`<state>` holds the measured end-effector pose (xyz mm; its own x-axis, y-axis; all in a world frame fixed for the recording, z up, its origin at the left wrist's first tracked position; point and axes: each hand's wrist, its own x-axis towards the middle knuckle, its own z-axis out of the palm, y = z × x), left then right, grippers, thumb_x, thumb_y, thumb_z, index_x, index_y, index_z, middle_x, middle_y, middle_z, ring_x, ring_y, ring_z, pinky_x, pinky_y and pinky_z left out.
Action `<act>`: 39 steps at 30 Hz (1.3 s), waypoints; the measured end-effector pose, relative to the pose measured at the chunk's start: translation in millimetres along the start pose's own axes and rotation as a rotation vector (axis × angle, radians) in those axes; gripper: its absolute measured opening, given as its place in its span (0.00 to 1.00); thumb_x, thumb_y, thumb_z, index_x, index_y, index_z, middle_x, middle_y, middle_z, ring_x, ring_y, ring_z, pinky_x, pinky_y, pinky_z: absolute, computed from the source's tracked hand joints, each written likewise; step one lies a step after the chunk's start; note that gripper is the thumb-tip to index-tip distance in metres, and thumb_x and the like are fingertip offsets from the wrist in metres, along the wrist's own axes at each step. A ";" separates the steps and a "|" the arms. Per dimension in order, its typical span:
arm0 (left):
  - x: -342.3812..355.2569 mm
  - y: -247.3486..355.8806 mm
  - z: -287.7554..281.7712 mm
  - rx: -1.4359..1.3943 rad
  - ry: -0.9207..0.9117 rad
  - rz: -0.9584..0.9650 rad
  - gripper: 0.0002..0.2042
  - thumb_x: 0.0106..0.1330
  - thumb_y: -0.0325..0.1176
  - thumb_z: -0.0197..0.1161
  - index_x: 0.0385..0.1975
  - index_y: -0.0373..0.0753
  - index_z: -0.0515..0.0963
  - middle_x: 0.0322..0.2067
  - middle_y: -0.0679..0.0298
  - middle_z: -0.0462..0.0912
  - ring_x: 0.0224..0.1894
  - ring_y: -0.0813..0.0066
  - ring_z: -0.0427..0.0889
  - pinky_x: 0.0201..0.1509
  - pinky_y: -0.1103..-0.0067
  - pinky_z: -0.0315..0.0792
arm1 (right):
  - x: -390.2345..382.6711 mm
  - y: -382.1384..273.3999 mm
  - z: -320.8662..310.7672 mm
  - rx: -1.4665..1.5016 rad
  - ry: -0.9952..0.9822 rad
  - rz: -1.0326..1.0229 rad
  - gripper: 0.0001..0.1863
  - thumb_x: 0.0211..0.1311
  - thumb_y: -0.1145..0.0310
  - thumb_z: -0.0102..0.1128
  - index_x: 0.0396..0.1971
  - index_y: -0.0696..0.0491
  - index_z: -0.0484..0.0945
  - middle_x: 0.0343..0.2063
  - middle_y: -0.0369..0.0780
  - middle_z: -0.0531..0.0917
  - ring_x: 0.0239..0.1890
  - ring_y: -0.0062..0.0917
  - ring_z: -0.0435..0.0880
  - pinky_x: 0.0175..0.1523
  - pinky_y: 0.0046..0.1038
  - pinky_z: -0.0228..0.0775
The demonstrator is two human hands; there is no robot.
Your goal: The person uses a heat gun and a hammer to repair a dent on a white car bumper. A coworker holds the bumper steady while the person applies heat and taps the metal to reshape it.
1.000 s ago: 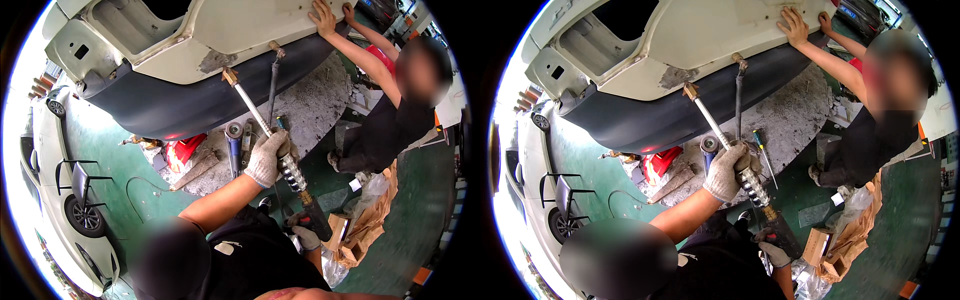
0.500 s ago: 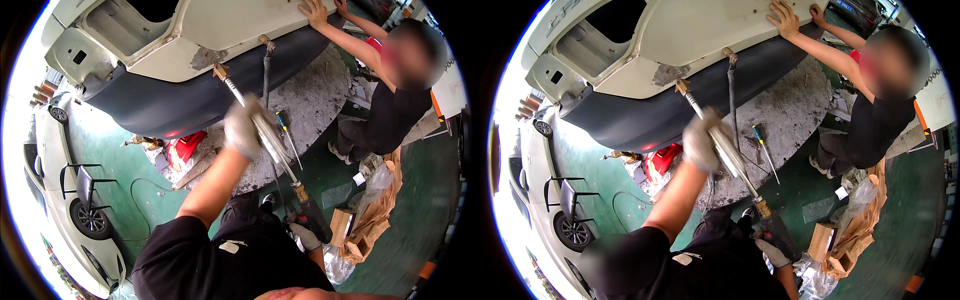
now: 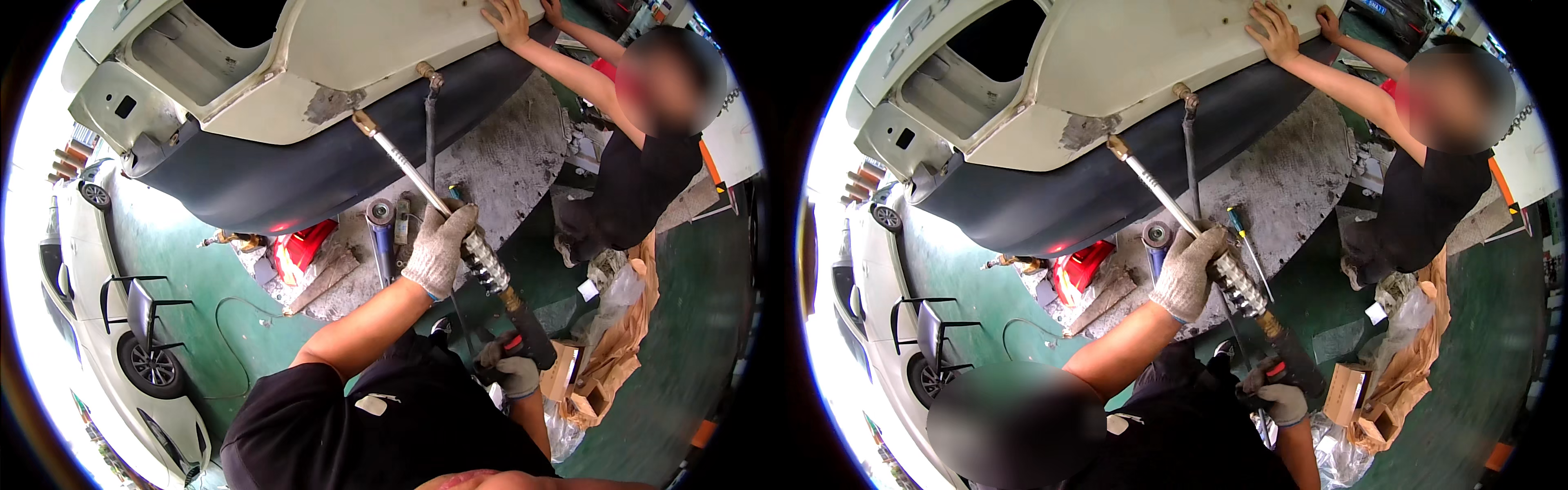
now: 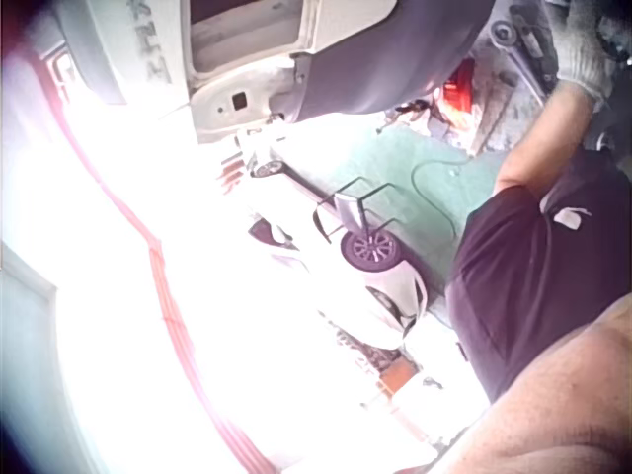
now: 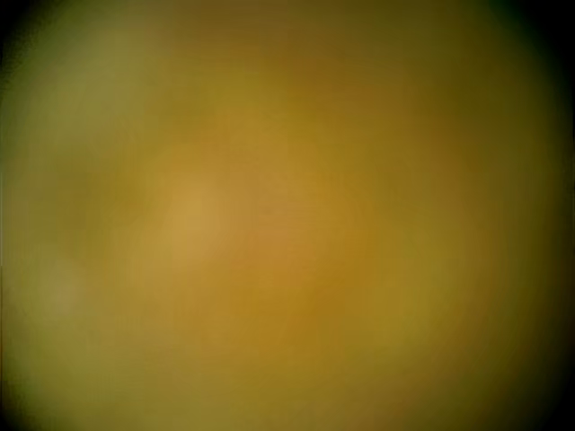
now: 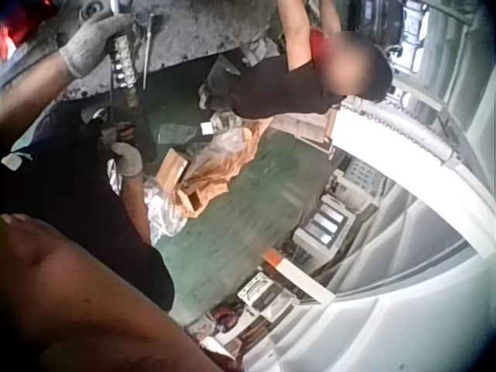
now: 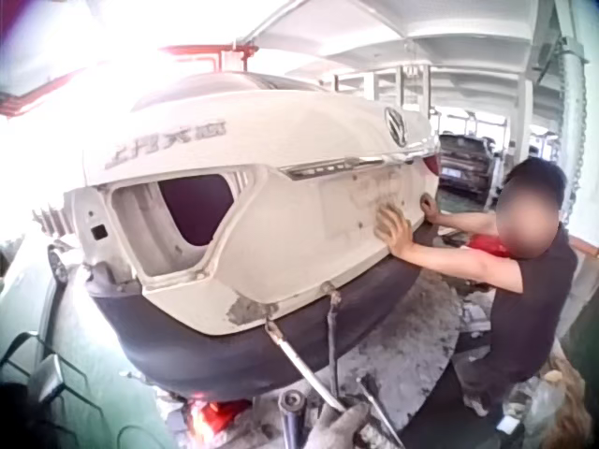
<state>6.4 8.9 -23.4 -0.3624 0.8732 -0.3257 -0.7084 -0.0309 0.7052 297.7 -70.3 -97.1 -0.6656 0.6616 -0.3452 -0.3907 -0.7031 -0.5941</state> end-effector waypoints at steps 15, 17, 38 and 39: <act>-3.6 12.0 -3.7 -0.270 -0.126 -0.075 0.11 0.78 0.38 0.59 0.33 0.42 0.73 0.20 0.68 0.67 0.33 0.61 0.81 0.41 0.62 0.79 | -3.6 14.3 1.7 -0.403 0.116 -0.148 0.18 0.56 0.74 0.74 0.46 0.55 0.79 0.38 0.40 0.82 0.47 0.30 0.82 0.63 0.40 0.75; -6.4 13.5 -1.7 -0.282 -0.111 -0.078 0.11 0.78 0.39 0.59 0.33 0.43 0.73 0.20 0.68 0.66 0.31 0.62 0.80 0.39 0.62 0.79 | -4.9 12.0 8.5 -0.428 0.121 -0.130 0.17 0.58 0.74 0.74 0.46 0.55 0.79 0.39 0.39 0.83 0.49 0.30 0.82 0.63 0.39 0.75; 11.4 1.5 -15.6 -0.831 -0.885 -0.064 0.19 0.83 0.44 0.52 0.26 0.45 0.69 0.13 0.79 0.62 0.17 0.76 0.66 0.23 0.72 0.68 | -8.8 -24.1 37.0 -1.439 0.253 -0.707 0.13 0.59 0.75 0.74 0.43 0.54 0.82 0.40 0.38 0.86 0.46 0.29 0.84 0.55 0.33 0.76; 9.3 1.8 -14.9 -0.752 -0.775 -0.065 0.20 0.84 0.46 0.51 0.25 0.46 0.68 0.12 0.76 0.63 0.17 0.76 0.66 0.23 0.72 0.68 | -8.6 -26.2 41.6 -1.354 0.308 -0.541 0.14 0.58 0.75 0.74 0.43 0.55 0.82 0.39 0.38 0.85 0.44 0.30 0.84 0.54 0.34 0.77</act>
<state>-7.3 9.7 -34.6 -0.0164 0.9458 0.3245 -0.9983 -0.0337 0.0477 287.3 -68.4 -48.3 -0.4119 0.9058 0.0988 0.4470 0.2953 -0.8443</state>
